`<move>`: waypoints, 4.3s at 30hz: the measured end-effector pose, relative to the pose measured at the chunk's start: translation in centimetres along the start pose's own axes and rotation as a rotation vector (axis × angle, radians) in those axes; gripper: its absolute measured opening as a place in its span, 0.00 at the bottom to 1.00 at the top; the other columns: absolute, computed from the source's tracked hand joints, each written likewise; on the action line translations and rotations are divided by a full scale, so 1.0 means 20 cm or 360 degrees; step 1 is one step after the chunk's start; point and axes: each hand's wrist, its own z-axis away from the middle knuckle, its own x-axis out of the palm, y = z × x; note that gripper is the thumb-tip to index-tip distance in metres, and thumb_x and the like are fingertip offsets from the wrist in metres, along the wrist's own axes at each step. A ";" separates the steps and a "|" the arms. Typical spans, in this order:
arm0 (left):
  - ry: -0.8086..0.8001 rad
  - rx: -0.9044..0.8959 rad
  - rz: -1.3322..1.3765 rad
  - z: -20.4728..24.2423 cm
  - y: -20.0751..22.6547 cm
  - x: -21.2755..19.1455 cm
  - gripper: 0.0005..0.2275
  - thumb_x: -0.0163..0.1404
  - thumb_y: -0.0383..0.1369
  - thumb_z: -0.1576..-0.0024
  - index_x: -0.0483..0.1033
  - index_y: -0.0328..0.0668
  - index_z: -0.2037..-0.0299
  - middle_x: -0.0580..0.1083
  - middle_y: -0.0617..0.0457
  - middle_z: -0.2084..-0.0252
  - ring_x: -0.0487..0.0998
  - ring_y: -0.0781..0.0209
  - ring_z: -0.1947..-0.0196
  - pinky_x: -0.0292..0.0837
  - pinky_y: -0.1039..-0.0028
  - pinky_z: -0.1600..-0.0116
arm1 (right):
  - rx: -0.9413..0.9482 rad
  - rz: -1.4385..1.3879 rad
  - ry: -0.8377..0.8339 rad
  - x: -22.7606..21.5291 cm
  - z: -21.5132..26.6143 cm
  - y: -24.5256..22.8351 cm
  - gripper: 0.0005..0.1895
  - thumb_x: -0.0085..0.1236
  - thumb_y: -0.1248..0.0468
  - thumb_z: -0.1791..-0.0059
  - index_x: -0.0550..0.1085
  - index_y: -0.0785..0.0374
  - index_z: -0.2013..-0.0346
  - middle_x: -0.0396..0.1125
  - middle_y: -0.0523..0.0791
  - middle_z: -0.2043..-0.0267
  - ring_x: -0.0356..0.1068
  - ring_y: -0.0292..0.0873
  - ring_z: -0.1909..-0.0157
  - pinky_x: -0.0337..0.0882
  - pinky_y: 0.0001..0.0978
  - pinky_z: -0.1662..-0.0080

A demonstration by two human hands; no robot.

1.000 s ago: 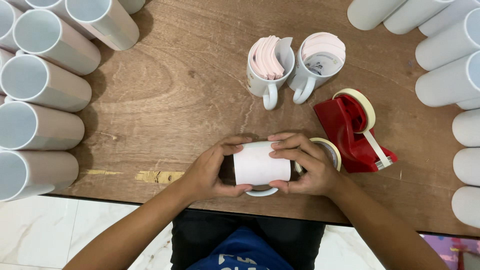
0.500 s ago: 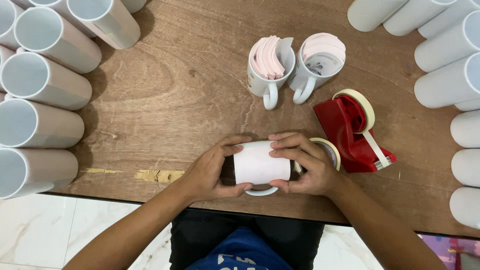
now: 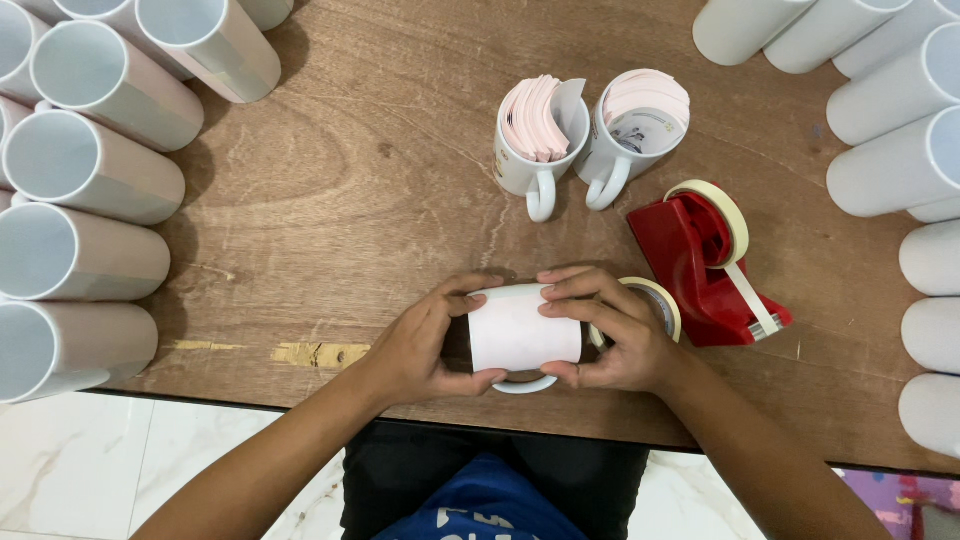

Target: The person repeatedly applies a strip of clear adhesive tape around the body of white ceramic mugs. They pick up a mug, wrap the tape, smooth it down, and place the mug back in a stack. This process is repeated for several mugs.

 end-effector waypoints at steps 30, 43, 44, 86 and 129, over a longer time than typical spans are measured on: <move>-0.0112 0.0026 0.0020 0.07 -0.07 0.01 0.30 0.62 0.36 0.52 0.54 0.41 0.46 0.64 0.33 0.42 0.68 0.39 0.40 0.66 0.55 0.37 | 0.2111 0.0755 0.0232 -0.57 0.14 -0.34 0.12 0.54 0.60 0.54 0.78 0.64 0.62 0.69 0.42 0.57 0.68 0.36 0.56 0.68 0.26 0.54; -0.0100 0.0052 -0.0011 0.07 -0.09 0.02 0.31 0.62 0.38 0.53 0.55 0.41 0.47 0.65 0.34 0.43 0.70 0.39 0.41 0.68 0.55 0.39 | 0.2303 0.1002 0.0344 -0.53 0.11 -0.48 0.09 0.50 0.61 0.51 0.78 0.57 0.62 0.72 0.38 0.69 0.57 0.37 0.78 0.59 0.28 0.67; -0.0089 0.0068 -0.0026 0.06 -0.09 0.02 0.30 0.63 0.38 0.54 0.55 0.40 0.48 0.66 0.33 0.44 0.70 0.39 0.42 0.69 0.54 0.40 | 0.2135 0.1034 0.0342 -0.53 0.15 -0.48 0.10 0.53 0.62 0.52 0.76 0.58 0.58 0.73 0.40 0.68 0.64 0.37 0.71 0.63 0.28 0.63; 0.0151 0.0074 0.0047 0.00 0.02 -0.03 0.24 0.63 0.34 0.57 0.67 0.25 0.57 0.72 0.32 0.52 0.77 0.37 0.55 0.74 0.54 0.52 | 0.1424 -0.0509 0.0678 0.18 -0.09 -0.13 0.10 0.60 0.67 0.57 0.75 0.74 0.67 0.62 0.55 0.44 0.58 0.52 0.38 0.57 0.47 0.39; 0.0081 0.0041 0.0032 0.01 0.04 -0.05 0.23 0.63 0.36 0.58 0.67 0.28 0.59 0.72 0.34 0.53 0.77 0.38 0.56 0.75 0.55 0.53 | 0.1428 -0.0159 -0.0373 0.01 -0.29 -0.12 0.15 0.62 0.60 0.59 0.76 0.65 0.61 0.63 0.55 0.48 0.67 0.61 0.45 0.68 0.55 0.48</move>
